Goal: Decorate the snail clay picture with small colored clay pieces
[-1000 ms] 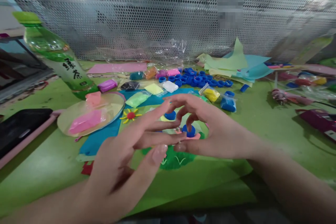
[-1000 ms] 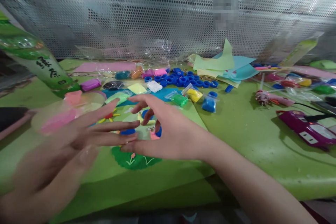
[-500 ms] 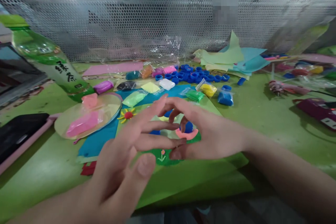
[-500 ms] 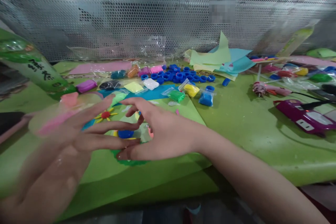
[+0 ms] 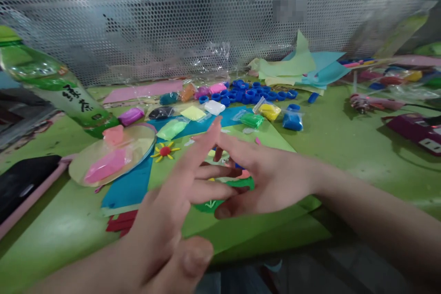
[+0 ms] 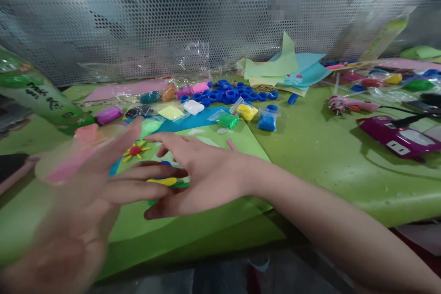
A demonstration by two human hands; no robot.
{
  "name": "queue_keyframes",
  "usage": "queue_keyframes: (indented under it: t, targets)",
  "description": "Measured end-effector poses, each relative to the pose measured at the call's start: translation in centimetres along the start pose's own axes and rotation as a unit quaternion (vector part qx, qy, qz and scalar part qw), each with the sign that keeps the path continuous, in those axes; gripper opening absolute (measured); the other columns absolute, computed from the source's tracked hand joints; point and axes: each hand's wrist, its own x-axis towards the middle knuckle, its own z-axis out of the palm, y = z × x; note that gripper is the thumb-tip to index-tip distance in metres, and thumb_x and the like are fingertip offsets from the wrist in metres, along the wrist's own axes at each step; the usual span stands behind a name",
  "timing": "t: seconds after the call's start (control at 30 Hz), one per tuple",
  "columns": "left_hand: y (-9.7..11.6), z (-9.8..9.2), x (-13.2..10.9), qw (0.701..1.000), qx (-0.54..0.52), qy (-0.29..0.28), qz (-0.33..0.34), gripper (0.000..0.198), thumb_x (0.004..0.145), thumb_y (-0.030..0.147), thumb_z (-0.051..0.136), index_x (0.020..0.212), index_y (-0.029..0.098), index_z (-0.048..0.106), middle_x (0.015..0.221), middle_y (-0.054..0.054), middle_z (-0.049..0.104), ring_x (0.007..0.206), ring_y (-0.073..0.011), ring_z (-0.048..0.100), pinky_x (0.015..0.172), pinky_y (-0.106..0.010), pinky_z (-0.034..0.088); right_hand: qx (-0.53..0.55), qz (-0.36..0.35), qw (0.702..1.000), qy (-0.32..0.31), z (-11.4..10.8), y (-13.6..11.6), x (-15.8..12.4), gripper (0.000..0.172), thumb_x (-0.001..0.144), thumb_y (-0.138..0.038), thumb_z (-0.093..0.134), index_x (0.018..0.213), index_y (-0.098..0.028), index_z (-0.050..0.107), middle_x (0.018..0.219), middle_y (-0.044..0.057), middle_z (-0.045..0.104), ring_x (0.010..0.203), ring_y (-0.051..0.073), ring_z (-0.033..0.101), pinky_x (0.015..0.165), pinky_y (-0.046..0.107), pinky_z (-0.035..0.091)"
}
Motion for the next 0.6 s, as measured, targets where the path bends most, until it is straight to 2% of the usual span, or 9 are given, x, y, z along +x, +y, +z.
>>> queue_keyframes:
  t: [0.1, 0.13, 0.2, 0.27, 0.33, 0.4, 0.47, 0.53, 0.6]
  targets:
    - [0.4, 0.5, -0.4, 0.981, 0.160, -0.066, 0.086, 0.053, 0.079, 0.034, 0.062, 0.129, 0.031, 0.046, 0.111, 0.004, 0.067, 0.116, -0.0215, 0.053, 0.106, -0.026, 0.028, -0.004, 0.011, 1.000, -0.026, 0.2, -0.4, 0.2, 0.079, 0.068, -0.045, 0.066, 0.135, -0.022, 0.031, 0.120, 0.009, 0.053, 0.108, 0.025, 0.051, 0.082, 0.038, 0.047]
    - [0.5, 0.4, -0.5, 0.978, 0.181, -0.072, 0.078, 0.059, 0.080, 0.035, 0.059, 0.135, 0.032, 0.036, 0.113, 0.004, 0.066, 0.115, -0.0210, 0.054, 0.106, -0.026, 0.027, -0.010, 0.024, 0.999, -0.028, 0.1, -0.4, 0.2, 0.079, 0.068, -0.045, 0.066, 0.135, -0.021, 0.031, 0.118, 0.009, 0.054, 0.107, 0.026, 0.052, 0.081, 0.038, 0.047]
    - [0.8, 0.0, -0.4, 0.980, 0.191, -0.039, 0.045, 0.061, 0.084, 0.042, 0.053, 0.139, 0.031, 0.029, 0.121, 0.003, 0.061, 0.117, -0.0214, 0.052, 0.107, -0.027, 0.024, -0.035, 0.036, 0.999, -0.014, -0.3, -0.3, 0.2, 0.076, 0.069, -0.045, 0.065, 0.134, -0.021, 0.033, 0.118, 0.009, 0.053, 0.108, 0.026, 0.051, 0.081, 0.038, 0.048]
    - [1.2, -0.5, -0.1, 0.989, 0.145, 0.025, -0.008, 0.062, 0.083, 0.056, 0.045, 0.137, 0.028, 0.034, 0.123, 0.001, 0.060, 0.118, -0.0226, 0.051, 0.108, -0.029, 0.021, -0.066, 0.008, 0.998, 0.012, -0.9, 0.0, 0.0, 0.073, 0.071, -0.044, 0.064, 0.133, -0.021, 0.034, 0.123, 0.010, 0.050, 0.110, 0.026, 0.050, 0.084, 0.039, 0.047]
    - [1.5, -0.8, 0.5, 0.994, 0.057, 0.047, -0.075, 0.072, 0.076, 0.068, 0.044, 0.135, 0.027, 0.038, 0.113, -0.002, 0.066, 0.115, -0.0251, 0.054, 0.108, -0.036, 0.021, -0.092, -0.030, 0.995, 0.035, -1.4, 0.3, -0.1, 0.072, 0.072, -0.043, 0.064, 0.133, -0.021, 0.033, 0.128, 0.010, 0.046, 0.114, 0.025, 0.047, 0.090, 0.040, 0.045]
    - [1.7, -0.8, 1.0, 0.992, -0.024, 0.022, -0.125, 0.080, 0.071, 0.071, 0.048, 0.136, 0.028, 0.034, 0.101, -0.003, 0.070, 0.110, -0.0261, 0.058, 0.105, -0.040, 0.027, -0.109, -0.044, 0.992, 0.053, -1.5, 0.4, -0.2, 0.076, 0.073, -0.044, 0.064, 0.136, -0.022, 0.028, 0.133, 0.010, 0.042, 0.120, 0.026, 0.042, 0.096, 0.041, 0.041]
    - [1.7, -0.7, 1.4, 0.985, -0.076, -0.018, -0.152, 0.082, 0.071, 0.068, 0.052, 0.139, 0.031, 0.025, 0.097, -0.003, 0.072, 0.106, -0.0235, 0.061, 0.099, -0.037, 0.034, -0.115, -0.045, 0.990, 0.061, -1.3, 0.5, -0.2, 0.085, 0.071, -0.043, 0.066, 0.140, -0.022, 0.021, 0.137, 0.010, 0.038, 0.124, 0.026, 0.038, 0.097, 0.040, 0.041]
    - [1.5, -0.6, 1.5, 0.978, -0.113, -0.045, -0.170, 0.085, 0.072, 0.065, 0.055, 0.140, 0.030, 0.020, 0.103, -0.004, 0.070, 0.102, -0.0202, 0.063, 0.092, -0.031, 0.041, -0.119, -0.051, 0.990, 0.059, -1.0, 0.5, -0.1, 0.094, 0.069, -0.040, 0.069, 0.142, -0.021, 0.013, 0.141, 0.011, 0.033, 0.126, 0.026, 0.036, 0.096, 0.039, 0.043]
    - [1.3, -0.7, 1.6, 0.974, -0.134, -0.049, -0.176, 0.083, 0.073, 0.063, 0.056, 0.140, 0.026, 0.023, 0.109, -0.007, 0.067, 0.099, -0.0198, 0.064, 0.087, -0.028, 0.046, -0.128, -0.055, 0.989, 0.057, -1.0, 0.6, -0.1, 0.097, 0.068, -0.040, 0.069, 0.143, -0.019, 0.012, 0.143, 0.011, 0.031, 0.126, 0.026, 0.036, 0.096, 0.038, 0.043]
